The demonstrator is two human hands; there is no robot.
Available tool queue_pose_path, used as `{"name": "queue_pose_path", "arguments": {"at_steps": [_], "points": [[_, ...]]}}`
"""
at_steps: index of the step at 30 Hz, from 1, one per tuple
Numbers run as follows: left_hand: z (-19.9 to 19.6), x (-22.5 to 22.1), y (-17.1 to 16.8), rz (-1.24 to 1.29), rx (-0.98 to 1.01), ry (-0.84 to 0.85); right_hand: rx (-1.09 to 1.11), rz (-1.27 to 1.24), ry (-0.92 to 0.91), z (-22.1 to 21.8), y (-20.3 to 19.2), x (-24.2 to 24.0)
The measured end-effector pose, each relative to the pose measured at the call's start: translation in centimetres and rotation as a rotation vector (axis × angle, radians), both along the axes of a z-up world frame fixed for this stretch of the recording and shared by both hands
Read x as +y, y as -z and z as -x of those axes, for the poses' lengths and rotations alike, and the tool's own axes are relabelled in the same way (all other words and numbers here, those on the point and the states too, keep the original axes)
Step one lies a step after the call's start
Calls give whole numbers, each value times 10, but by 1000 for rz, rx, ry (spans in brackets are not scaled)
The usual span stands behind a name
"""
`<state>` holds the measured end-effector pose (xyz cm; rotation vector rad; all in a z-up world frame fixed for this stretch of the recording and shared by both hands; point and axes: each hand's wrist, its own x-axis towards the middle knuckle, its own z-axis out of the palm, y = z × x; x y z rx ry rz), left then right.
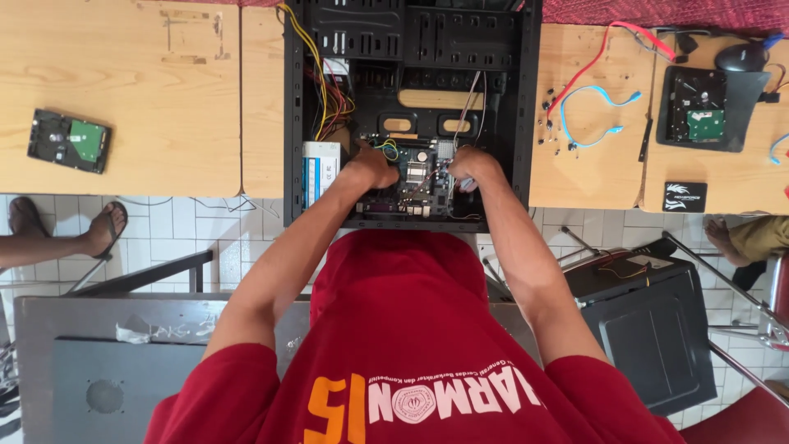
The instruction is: The person is placing a motherboard into a computer case, aligning it, and securing it with screws using a screwdriver.
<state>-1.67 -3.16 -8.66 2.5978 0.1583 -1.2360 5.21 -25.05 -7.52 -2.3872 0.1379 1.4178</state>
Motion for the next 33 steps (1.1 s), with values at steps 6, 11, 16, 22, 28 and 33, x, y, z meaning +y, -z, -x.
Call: {"name": "queue_pose_path", "arguments": {"at_steps": [6, 11, 16, 22, 28, 33], "points": [[3, -16, -34, -172, -284, 118, 17, -17, 55, 1, -3, 0], [-22, -16, -50, -114, -686, 62, 38, -10, 102, 6, -16, 7], [-31, -16, -26, -51, -711, 215, 41, 21, 192, 5, -41, 17], [-38, -27, 33, -4, -560, 184, 47, 6, 160, 1, -46, 27], [-27, -37, 39, -97, -735, 232, 73, 50, 84, -1, -32, 22], [-32, -32, 44, -32, -737, 232, 97, 1, 112, -1, -14, 18]]}}
